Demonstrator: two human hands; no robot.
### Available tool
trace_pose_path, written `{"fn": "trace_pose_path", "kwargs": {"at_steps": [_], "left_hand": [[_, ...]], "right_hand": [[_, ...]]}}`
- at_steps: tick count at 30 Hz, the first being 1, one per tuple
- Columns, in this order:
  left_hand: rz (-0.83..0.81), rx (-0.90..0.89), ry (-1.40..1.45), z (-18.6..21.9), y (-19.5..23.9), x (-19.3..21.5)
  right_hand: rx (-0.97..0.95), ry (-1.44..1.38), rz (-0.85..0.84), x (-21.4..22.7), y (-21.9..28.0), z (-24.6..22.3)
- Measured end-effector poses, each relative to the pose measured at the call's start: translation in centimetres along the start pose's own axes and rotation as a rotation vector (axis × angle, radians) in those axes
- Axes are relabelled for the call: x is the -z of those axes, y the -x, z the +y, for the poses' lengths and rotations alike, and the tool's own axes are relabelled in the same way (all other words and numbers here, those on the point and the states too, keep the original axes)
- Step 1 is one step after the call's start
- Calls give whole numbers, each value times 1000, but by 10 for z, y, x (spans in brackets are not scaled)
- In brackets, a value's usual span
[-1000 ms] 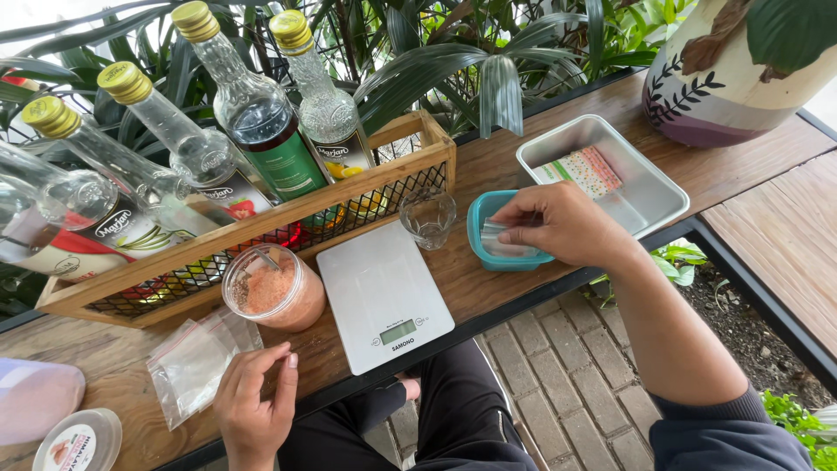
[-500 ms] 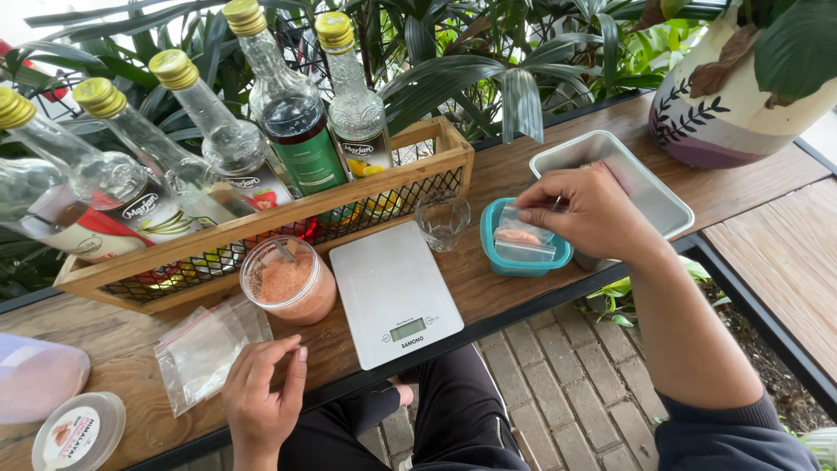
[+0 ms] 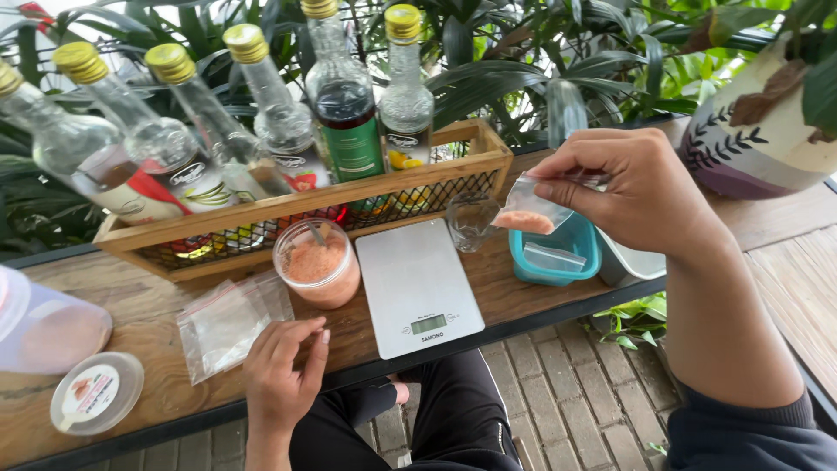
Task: The person portions out an orange powder from a plastic container onto a digital scale using a small plastic bag and then transfers it into a cup containing a pink blended drink.
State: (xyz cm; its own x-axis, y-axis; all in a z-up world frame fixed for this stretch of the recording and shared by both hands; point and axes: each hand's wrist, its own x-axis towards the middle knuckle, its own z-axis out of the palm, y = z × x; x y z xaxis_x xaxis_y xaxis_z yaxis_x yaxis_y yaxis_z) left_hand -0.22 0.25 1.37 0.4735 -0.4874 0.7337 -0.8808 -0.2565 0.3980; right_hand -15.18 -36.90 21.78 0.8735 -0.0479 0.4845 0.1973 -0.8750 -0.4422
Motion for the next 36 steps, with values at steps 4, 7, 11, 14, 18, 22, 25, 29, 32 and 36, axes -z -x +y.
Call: {"fn": "trace_pose_path", "kwargs": {"at_steps": [4, 7, 11, 14, 18, 22, 25, 29, 32, 36], "left_hand": [[15, 10, -20, -2, 1, 1], [-3, 22, -34, -2, 2, 1], [0, 16, -21, -1, -1, 3], [-1, 19, -14, -1, -1, 5], [-4, 35, -15, -1, -1, 6], [106, -21, -59, -15, 6, -5], [115, -16, -50, -16, 5, -5], [100, -12, -49, -17, 7, -5], [97, -7, -39, -17, 7, -4], [98, -3, -34, -18, 7, -4]], "right_hand": [[71, -7, -16, -10, -13, -14], [69, -33, -74, -23, -19, -22], [152, -88, -122, -49, -26, -24], [150, -124, -184, -70, -29, -26], [162, -204, -251, -97, -30, -27], [128, -305, -219, -126, -28, -25], [128, -325, -252, -141, -24, -29], [74, -376, -298, -150, -19, -30], [55, -389, -312, -155, -22, -28], [75, -370, -281, -169, -28, -12]]}}
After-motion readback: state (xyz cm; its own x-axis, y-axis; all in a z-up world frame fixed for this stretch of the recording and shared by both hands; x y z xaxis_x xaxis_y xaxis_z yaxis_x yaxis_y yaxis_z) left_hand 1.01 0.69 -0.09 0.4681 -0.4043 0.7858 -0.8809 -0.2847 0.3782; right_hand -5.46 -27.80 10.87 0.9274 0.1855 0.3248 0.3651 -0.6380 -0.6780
